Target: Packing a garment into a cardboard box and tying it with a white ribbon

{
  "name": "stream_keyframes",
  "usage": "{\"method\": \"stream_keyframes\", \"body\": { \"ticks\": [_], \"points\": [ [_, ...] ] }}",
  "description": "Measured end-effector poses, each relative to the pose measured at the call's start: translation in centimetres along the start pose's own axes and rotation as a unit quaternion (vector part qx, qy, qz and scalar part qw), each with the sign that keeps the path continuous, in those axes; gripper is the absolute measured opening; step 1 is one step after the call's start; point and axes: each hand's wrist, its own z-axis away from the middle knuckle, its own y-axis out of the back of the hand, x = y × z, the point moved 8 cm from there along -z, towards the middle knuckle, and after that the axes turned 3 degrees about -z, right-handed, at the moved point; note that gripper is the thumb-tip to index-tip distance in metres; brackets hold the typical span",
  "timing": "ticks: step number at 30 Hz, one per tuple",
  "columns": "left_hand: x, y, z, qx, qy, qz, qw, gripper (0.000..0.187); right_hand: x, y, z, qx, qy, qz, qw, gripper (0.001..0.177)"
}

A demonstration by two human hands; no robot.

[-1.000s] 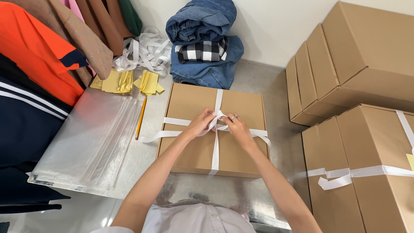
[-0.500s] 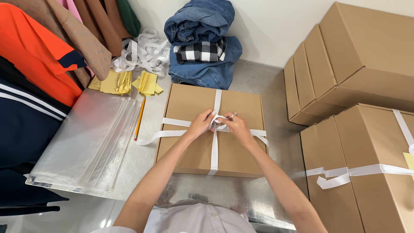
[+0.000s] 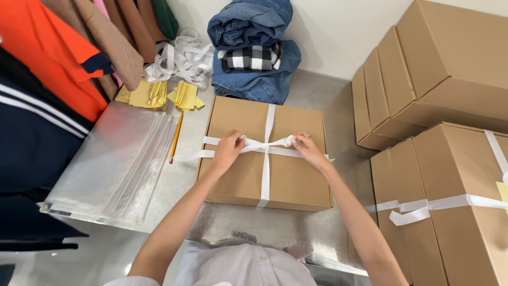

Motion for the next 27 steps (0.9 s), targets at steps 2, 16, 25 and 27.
{"method": "stream_keyframes", "body": {
  "ticks": [2, 16, 25, 27],
  "points": [
    [-0.3, 0.4, 0.6, 0.016, -0.019, -0.059, 0.998, 0.010, -0.3, 0.6, -0.4, 0.035, -0.057, -0.009, 0.998, 0.019],
    [-2.4, 0.0, 3.0, 0.027, -0.017, -0.237, 0.971, 0.013, 14.7, 3.9, -3.5, 0.362, -0.230, -0.088, 0.899, 0.040],
    [-5.6, -0.6, 2.3, 0.039, 0.010, -0.157, 0.987, 0.015, 9.4, 3.6, -1.5, 0.288, -0.166, -0.105, 0.937, 0.034],
    [-7.6, -2.3, 1.6, 0.029, 0.031, 0.021, 0.999, 0.018, 2.2, 3.0, 1.2, 0.210, -0.133, -0.139, 0.959, 0.028]
  ]
}}
